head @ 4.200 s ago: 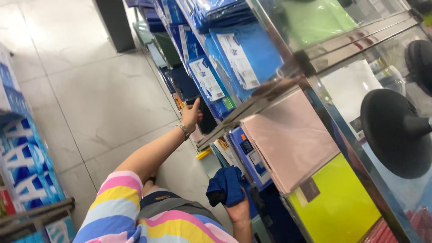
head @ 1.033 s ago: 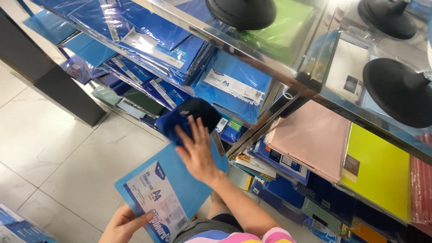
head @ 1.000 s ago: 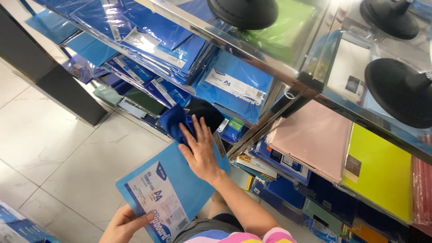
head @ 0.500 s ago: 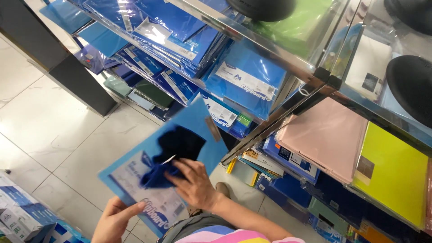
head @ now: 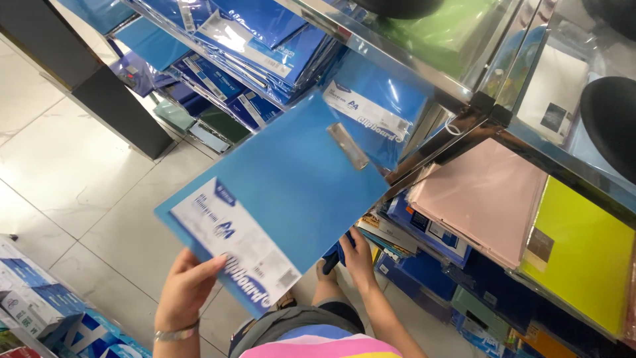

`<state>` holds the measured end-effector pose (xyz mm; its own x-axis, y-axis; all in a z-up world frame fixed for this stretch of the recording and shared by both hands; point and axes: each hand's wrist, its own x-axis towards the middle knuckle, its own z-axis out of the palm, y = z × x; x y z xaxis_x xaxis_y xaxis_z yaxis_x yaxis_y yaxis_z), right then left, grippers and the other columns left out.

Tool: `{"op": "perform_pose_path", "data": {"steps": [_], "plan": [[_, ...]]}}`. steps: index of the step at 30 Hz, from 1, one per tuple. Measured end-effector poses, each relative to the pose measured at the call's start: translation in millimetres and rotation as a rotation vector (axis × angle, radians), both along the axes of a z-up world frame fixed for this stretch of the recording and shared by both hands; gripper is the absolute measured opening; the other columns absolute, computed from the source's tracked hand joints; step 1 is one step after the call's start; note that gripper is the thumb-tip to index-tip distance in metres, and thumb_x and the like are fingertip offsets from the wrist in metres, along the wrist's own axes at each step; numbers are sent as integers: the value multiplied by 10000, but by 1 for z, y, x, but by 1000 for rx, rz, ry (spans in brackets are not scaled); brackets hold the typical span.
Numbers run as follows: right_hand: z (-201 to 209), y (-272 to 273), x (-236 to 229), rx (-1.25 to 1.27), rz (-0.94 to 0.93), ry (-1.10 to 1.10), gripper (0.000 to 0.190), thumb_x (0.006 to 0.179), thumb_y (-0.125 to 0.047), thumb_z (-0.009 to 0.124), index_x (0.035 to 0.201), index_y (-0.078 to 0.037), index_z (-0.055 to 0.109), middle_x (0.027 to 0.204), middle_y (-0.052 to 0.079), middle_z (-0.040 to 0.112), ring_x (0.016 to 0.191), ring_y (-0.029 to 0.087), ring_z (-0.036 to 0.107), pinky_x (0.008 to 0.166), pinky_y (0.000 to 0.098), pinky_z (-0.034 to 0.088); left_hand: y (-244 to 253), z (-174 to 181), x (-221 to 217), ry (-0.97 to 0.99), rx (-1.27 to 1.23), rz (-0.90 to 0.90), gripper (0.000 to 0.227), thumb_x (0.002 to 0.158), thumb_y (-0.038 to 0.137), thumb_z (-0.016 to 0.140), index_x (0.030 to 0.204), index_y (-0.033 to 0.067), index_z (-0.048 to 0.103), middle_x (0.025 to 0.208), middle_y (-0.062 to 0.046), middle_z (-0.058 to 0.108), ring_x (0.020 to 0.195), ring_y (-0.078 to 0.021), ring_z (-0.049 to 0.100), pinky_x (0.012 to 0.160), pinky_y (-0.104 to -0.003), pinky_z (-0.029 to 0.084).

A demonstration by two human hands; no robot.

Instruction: Cleaning dust off clipboards on a retail shelf using a cloth.

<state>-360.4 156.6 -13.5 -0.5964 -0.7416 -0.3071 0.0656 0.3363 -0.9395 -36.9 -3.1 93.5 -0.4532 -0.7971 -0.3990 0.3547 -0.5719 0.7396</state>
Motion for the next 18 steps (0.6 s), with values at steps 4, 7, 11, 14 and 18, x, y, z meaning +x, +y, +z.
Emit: {"op": "perform_pose_path", "data": {"steps": [4, 7, 11, 14, 18], "plan": [[-4, 14, 2, 9, -41, 214, 421, 990, -222, 624, 1355, -12, 615, 1314, 67, 641, 1170, 152, 619, 967, 296, 480, -10, 17, -46, 74, -53, -91, 387, 872, -25, 676, 1252, -57, 612, 1195, -161, 716, 1077, -253, 689, 941, -405, 542], [-4, 24, 0, -123, -26, 143, 365, 1008, -223, 645, 1280, 21, 660, 1206, 98, 676, 1086, 165, 639, 942, 290, 499, -20, 25, -77, 110, -112, -143, 367, 915, 7, 678, 1269, -64, 608, 1207, -163, 710, 1070, -243, 691, 928, -398, 554], [1, 33, -3, -67, -35, 54, 366, 992, -233, 634, 1274, -2, 663, 1145, 65, 711, 1019, 140, 646, 898, 271, 500, -37, 22, -126, 131, -120, -163, 385, 927, 42, 681, 1288, -36, 572, 1224, -141, 704, 1086, -239, 692, 933, -402, 571], [1, 35, -5, -13, -37, 33, 369, 990, -243, 635, 1265, -2, 681, 1097, 70, 724, 975, 139, 648, 870, 273, 510, -47, 16, -168, 154, -111, -186, 392, 933, 59, 681, 1292, -16, 544, 1241, -135, 693, 1107, -245, 689, 942, -421, 584], [5, 31, -7, -18, -51, 36, 391, 979, -260, 637, 1276, -8, 671, 1123, 43, 738, 999, 119, 664, 880, 259, 508, -62, 12, -225, 234, -110, -246, 417, 937, 74, 670, 1321, 34, 513, 1282, -113, 657, 1139, -239, 674, 945, -437, 591]]}}
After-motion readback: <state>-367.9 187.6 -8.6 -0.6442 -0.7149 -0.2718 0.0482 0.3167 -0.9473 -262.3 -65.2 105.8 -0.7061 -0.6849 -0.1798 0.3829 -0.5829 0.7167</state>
